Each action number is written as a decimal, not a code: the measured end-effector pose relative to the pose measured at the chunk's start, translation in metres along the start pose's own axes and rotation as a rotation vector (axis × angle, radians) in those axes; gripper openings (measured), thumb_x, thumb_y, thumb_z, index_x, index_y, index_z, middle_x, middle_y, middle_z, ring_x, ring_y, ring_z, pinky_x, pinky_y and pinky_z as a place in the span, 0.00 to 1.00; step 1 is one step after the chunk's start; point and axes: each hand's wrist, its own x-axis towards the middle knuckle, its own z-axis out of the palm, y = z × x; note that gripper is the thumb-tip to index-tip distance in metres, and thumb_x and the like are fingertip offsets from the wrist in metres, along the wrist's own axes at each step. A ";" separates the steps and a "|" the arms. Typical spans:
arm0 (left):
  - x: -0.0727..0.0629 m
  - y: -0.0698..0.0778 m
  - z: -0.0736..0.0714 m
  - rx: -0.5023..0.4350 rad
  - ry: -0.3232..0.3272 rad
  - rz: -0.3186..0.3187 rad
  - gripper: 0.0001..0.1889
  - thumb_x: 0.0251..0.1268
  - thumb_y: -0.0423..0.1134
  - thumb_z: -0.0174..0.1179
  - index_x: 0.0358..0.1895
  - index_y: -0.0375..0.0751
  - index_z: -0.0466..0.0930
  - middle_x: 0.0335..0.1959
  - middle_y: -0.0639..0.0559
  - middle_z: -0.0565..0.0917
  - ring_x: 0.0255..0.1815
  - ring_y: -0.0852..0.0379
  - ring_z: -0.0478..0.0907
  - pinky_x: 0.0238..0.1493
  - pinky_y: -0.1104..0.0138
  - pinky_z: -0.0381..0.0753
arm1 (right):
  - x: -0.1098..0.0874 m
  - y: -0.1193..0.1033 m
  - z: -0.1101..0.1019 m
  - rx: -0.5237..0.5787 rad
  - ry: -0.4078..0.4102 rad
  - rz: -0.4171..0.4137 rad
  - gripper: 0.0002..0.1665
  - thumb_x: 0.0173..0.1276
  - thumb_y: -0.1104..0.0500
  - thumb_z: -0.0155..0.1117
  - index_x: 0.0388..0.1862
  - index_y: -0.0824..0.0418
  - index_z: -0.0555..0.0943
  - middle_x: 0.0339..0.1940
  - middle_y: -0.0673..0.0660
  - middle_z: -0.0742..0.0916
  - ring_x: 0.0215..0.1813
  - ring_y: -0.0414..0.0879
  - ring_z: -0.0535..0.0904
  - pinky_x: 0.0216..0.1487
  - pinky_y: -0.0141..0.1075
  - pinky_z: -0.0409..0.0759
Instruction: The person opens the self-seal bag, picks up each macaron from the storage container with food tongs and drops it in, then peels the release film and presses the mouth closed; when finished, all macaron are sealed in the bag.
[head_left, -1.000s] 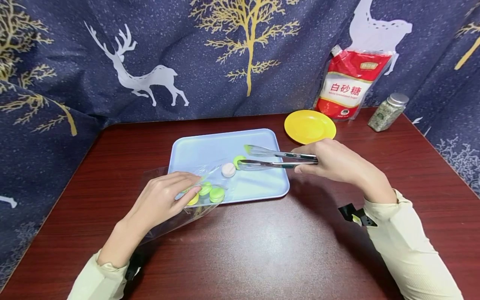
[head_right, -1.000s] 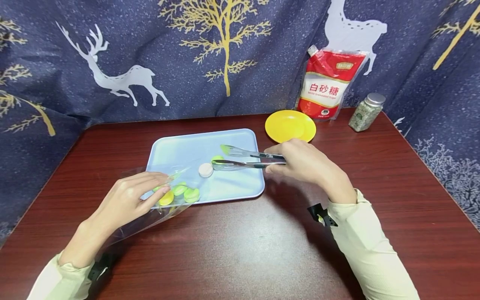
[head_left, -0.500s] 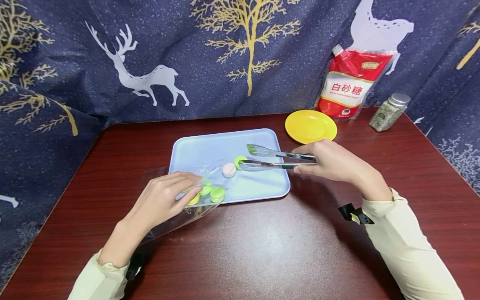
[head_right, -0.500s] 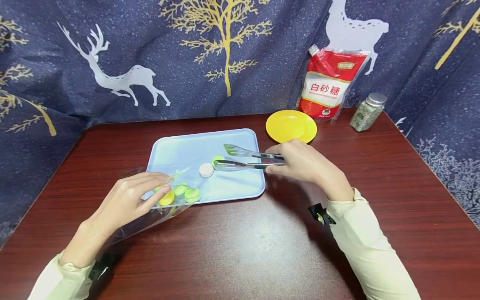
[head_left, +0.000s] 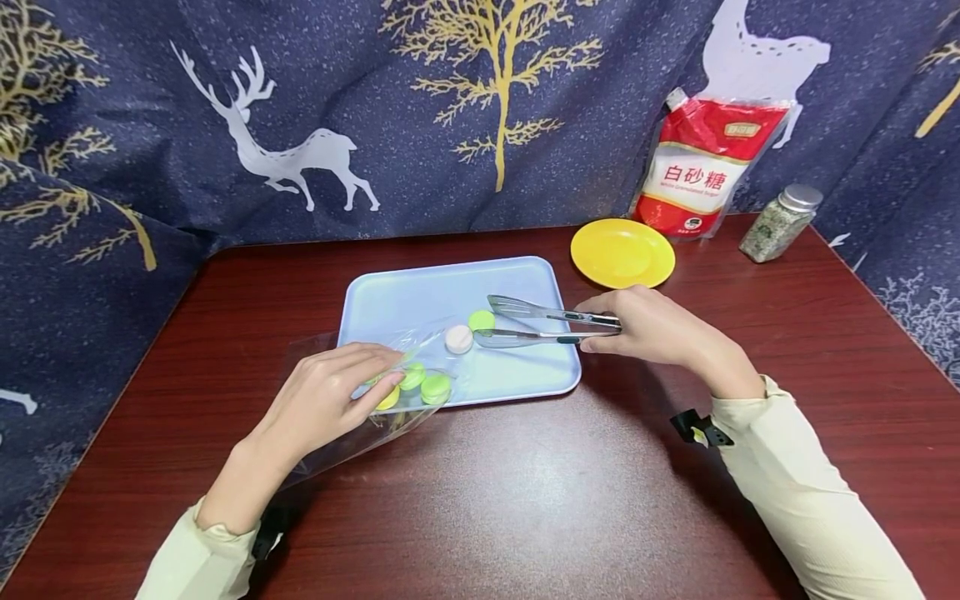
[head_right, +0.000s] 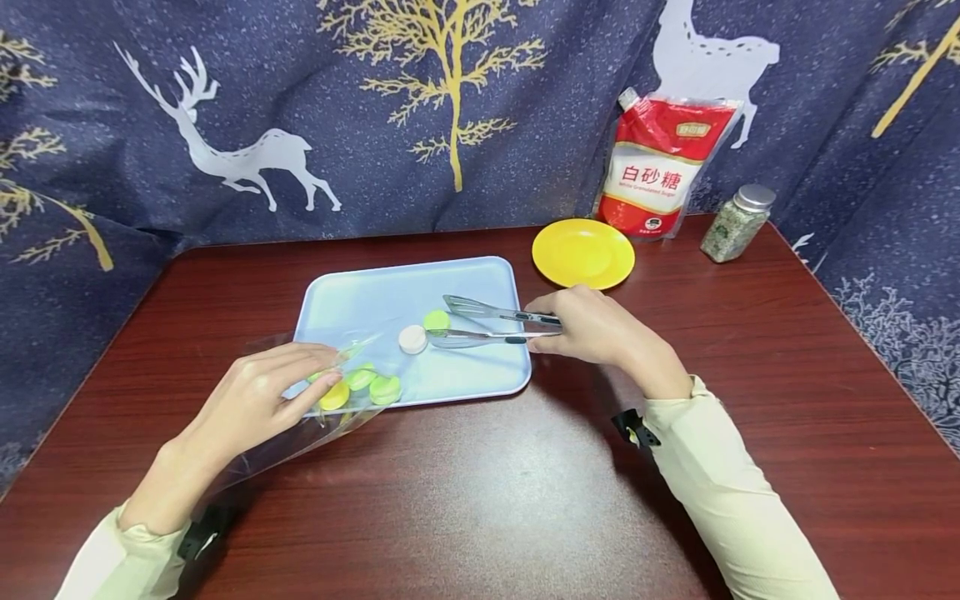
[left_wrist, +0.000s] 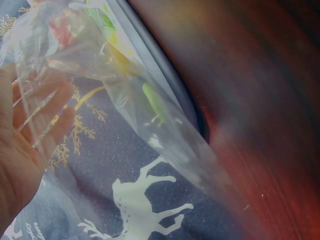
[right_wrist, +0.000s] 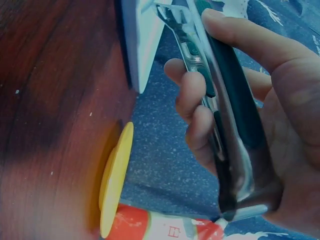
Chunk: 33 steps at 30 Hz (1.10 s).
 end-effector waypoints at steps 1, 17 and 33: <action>0.000 0.000 0.000 0.000 0.001 0.000 0.18 0.70 0.47 0.50 0.41 0.38 0.85 0.36 0.50 0.85 0.40 0.52 0.82 0.42 0.55 0.80 | 0.000 0.000 0.000 0.001 -0.003 0.002 0.20 0.53 0.59 0.73 0.46 0.64 0.83 0.34 0.50 0.85 0.28 0.41 0.75 0.32 0.37 0.76; 0.000 0.001 -0.001 0.000 -0.009 -0.012 0.19 0.71 0.48 0.48 0.41 0.38 0.85 0.36 0.49 0.85 0.41 0.51 0.82 0.41 0.55 0.80 | 0.002 0.002 0.006 0.020 -0.024 0.017 0.21 0.53 0.59 0.73 0.47 0.62 0.83 0.33 0.47 0.85 0.28 0.39 0.74 0.34 0.38 0.77; 0.001 0.002 -0.002 -0.008 -0.018 -0.016 0.18 0.70 0.48 0.50 0.40 0.38 0.85 0.36 0.50 0.85 0.41 0.51 0.82 0.41 0.55 0.80 | 0.003 0.000 0.007 -0.077 0.043 -0.022 0.18 0.55 0.59 0.72 0.46 0.60 0.84 0.37 0.50 0.87 0.27 0.39 0.75 0.30 0.37 0.77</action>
